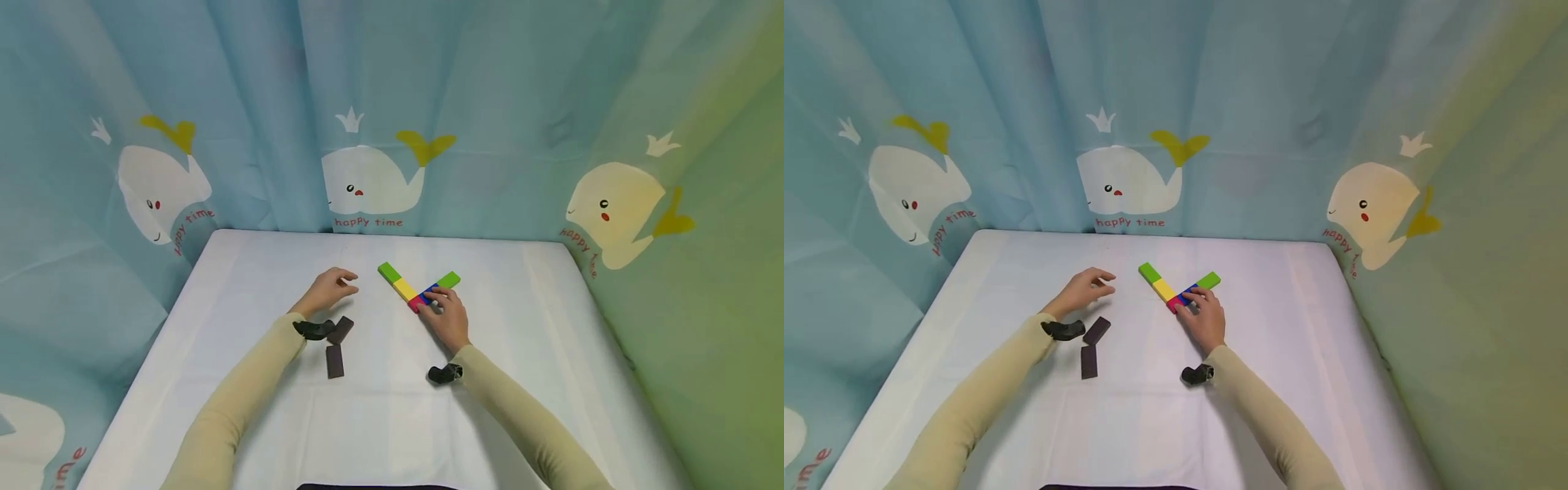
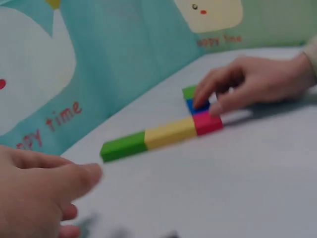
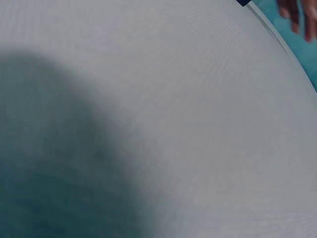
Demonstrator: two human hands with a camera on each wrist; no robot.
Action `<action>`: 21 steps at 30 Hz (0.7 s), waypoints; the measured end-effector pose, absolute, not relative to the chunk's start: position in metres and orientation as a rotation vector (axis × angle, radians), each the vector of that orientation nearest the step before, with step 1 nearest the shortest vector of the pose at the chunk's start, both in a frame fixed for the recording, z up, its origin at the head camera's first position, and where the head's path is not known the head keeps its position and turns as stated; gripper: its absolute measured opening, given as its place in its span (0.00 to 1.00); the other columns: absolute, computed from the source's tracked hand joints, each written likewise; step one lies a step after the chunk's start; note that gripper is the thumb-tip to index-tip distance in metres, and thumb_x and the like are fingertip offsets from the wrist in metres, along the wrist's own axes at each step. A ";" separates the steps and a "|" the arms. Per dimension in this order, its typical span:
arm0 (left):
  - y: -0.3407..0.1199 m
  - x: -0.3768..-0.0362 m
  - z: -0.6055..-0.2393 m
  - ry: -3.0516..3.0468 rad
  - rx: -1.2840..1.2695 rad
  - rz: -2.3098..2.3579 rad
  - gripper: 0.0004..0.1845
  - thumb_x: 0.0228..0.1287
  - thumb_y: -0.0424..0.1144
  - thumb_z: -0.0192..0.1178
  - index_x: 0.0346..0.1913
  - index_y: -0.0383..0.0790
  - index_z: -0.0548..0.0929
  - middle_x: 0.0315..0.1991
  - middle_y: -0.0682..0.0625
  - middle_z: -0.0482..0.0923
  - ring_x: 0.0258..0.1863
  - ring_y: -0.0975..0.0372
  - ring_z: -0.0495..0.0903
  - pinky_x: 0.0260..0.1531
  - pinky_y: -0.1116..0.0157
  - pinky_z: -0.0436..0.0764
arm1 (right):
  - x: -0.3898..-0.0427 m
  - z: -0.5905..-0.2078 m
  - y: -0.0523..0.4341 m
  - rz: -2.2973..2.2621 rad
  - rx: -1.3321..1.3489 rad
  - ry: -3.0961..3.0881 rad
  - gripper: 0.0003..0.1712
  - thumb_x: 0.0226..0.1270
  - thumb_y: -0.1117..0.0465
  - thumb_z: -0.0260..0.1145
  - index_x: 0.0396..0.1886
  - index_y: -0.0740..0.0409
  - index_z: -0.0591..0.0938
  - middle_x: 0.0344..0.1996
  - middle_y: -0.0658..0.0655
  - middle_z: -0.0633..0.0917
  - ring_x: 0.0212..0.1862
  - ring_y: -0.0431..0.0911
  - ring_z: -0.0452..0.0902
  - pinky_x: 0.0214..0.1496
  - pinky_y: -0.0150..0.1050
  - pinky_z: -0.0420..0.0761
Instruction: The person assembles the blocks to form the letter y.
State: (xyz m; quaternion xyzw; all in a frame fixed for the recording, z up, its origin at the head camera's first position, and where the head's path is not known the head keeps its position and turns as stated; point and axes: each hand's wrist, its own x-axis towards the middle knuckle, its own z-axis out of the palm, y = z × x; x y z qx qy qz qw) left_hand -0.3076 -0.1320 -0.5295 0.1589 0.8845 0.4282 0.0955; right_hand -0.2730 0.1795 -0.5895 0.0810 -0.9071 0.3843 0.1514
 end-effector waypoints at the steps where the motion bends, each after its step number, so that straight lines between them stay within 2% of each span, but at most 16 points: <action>1: -0.139 -0.303 -0.530 2.599 0.508 1.241 0.22 0.68 0.41 0.62 0.62 0.36 0.78 0.58 0.42 0.75 0.53 0.52 0.77 0.52 0.56 0.76 | -0.273 -0.589 0.180 1.100 0.233 -2.603 0.21 0.60 0.53 0.74 0.50 0.59 0.86 0.55 0.59 0.78 0.52 0.54 0.75 0.53 0.50 0.74; 6: -0.170 -0.276 -0.538 2.441 0.701 1.138 0.24 0.64 0.41 0.66 0.62 0.39 0.78 0.57 0.46 0.75 0.50 0.56 0.76 0.49 0.58 0.76 | -0.273 -0.591 0.181 1.115 0.226 -2.620 0.21 0.61 0.52 0.73 0.51 0.57 0.86 0.56 0.58 0.78 0.51 0.54 0.75 0.53 0.50 0.74; 12: -0.177 -0.262 -0.549 2.342 0.890 1.100 0.24 0.62 0.38 0.68 0.61 0.42 0.78 0.56 0.49 0.75 0.46 0.55 0.73 0.45 0.61 0.74 | -0.272 -0.591 0.181 1.142 0.220 -2.617 0.21 0.61 0.51 0.73 0.51 0.58 0.86 0.56 0.58 0.78 0.51 0.54 0.75 0.53 0.50 0.74; 21: -0.158 -0.266 -0.557 2.428 0.886 1.153 0.24 0.61 0.37 0.68 0.61 0.39 0.79 0.61 0.46 0.72 0.48 0.56 0.76 0.47 0.62 0.76 | -0.272 -0.591 0.182 1.117 0.239 -2.612 0.21 0.61 0.52 0.73 0.50 0.58 0.86 0.56 0.58 0.78 0.51 0.54 0.76 0.52 0.50 0.75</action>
